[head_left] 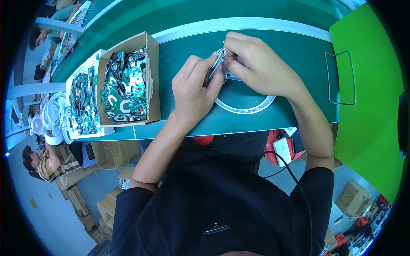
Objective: The person assembles LED circuit boards by hand, wiring LED components into plastic fixtures from a box.
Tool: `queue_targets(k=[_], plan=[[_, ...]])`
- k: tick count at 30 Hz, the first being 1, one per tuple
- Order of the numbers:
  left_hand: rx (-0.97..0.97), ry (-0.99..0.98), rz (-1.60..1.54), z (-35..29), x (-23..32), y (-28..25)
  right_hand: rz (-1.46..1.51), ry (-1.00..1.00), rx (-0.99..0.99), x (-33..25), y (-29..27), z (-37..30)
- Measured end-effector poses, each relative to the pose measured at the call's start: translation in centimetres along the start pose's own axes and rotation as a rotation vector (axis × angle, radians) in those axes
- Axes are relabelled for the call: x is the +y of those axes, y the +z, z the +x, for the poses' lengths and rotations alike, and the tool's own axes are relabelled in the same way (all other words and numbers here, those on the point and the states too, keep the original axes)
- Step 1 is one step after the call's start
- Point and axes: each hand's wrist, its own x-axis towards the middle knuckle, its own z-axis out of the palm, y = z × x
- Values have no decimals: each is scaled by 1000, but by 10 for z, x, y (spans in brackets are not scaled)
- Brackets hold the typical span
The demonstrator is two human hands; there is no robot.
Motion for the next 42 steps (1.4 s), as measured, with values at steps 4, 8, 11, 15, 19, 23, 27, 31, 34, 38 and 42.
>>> queue_targets(k=[4,8,11,15,19,23,27,31,34,38,42], plan=[[-36,-25,31,1,3,-3,70,-13,24,3,2,0],[-58,-42,-7,2,2,-3,65,-27,36,2,3,0],[-75,-14,-22,3,-2,-5,68,13,9,-2,1,3],[-97,-36,-46,5,0,-7,70,15,11,-1,0,3],[-83,-225,-100,1,-1,-6,95,20,18,5,-3,4],[-93,-396,-182,2,1,-7,193,166,155,9,-14,4],[-96,-438,-235,0,-3,-6,205,109,186,9,-12,6],[-80,-465,-302,1,0,-5,123,44,166,14,-7,6],[-89,-462,-286,2,1,-7,123,82,206,12,-3,6],[-109,-356,-209,-1,-3,-8,283,331,178,0,-4,8],[-58,-340,-265,-3,-1,-3,467,427,235,4,-3,7]])
